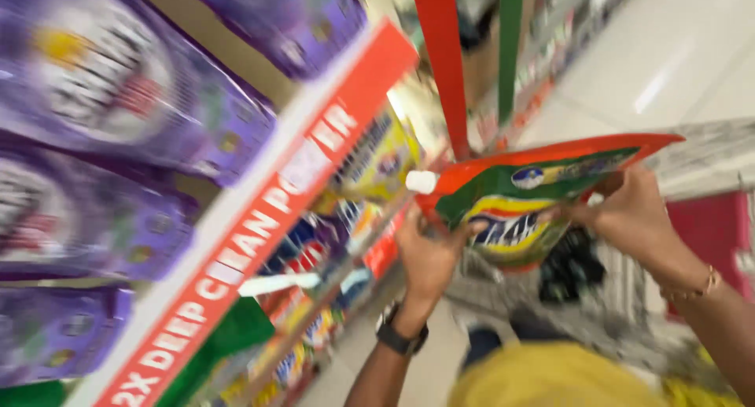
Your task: The person picks up purple detergent pouches from a shopping cart and places them onto a store shelf, then takes a green detergent container and several orange detergent pouches from the shelf and puts them into the cart.
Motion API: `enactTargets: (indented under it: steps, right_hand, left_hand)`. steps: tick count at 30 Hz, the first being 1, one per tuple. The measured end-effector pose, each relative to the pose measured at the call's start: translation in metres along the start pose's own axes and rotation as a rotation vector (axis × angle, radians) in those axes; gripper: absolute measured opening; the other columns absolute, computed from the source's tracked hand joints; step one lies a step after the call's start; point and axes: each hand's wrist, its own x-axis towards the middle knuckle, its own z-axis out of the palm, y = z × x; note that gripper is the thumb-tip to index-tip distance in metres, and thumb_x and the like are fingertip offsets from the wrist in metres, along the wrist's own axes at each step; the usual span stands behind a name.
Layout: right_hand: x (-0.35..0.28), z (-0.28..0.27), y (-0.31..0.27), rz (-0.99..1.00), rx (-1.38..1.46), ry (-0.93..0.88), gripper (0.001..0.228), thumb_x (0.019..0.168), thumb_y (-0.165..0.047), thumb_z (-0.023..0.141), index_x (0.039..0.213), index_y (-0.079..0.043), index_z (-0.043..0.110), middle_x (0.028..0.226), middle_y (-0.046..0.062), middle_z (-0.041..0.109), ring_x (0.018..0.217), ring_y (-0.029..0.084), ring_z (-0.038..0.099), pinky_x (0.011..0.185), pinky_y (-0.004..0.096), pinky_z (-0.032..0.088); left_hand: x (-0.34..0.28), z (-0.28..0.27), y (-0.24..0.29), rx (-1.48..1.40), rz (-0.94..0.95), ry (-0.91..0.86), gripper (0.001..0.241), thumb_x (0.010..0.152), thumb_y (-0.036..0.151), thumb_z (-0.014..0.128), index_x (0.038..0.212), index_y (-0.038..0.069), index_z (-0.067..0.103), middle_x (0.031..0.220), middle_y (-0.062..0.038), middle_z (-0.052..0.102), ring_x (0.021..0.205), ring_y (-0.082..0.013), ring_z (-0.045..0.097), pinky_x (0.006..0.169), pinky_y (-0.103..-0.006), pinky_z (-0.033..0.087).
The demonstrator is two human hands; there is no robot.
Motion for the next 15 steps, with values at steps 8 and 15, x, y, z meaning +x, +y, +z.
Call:
enactTargets:
  steps: [8,15]
  right_hand:
    - [-0.039,-0.012,0.135,0.329,-0.104,-0.036,0.034,0.069,0.002,0.087,0.1,0.001,0.073,0.099,0.008,0.078,0.088,0.012,0.07,0.074,0.031,0.059]
    - [-0.064,0.034,0.241,0.346,-0.151,-0.134,0.015,0.082,0.003,0.08,0.095,0.004,0.073,0.096,0.015,0.078,0.086,0.017,0.071,0.075,0.032,0.056]
  left_hand:
    - [-0.043,0.04,-0.102,0.051,-0.323,-0.142,0.035,0.076,0.014,0.09,0.103,0.001,0.071,0.089,-0.003,0.075,0.078,-0.0087,0.067,0.071,-0.0278,0.055]
    - [-0.112,0.012,-0.262,0.293,-0.419,-0.21,0.028,0.082,0.004,0.09,0.087,-0.001,0.063,0.078,-0.011,0.066,0.077,-0.0124,0.06,0.068,-0.0309,0.053]
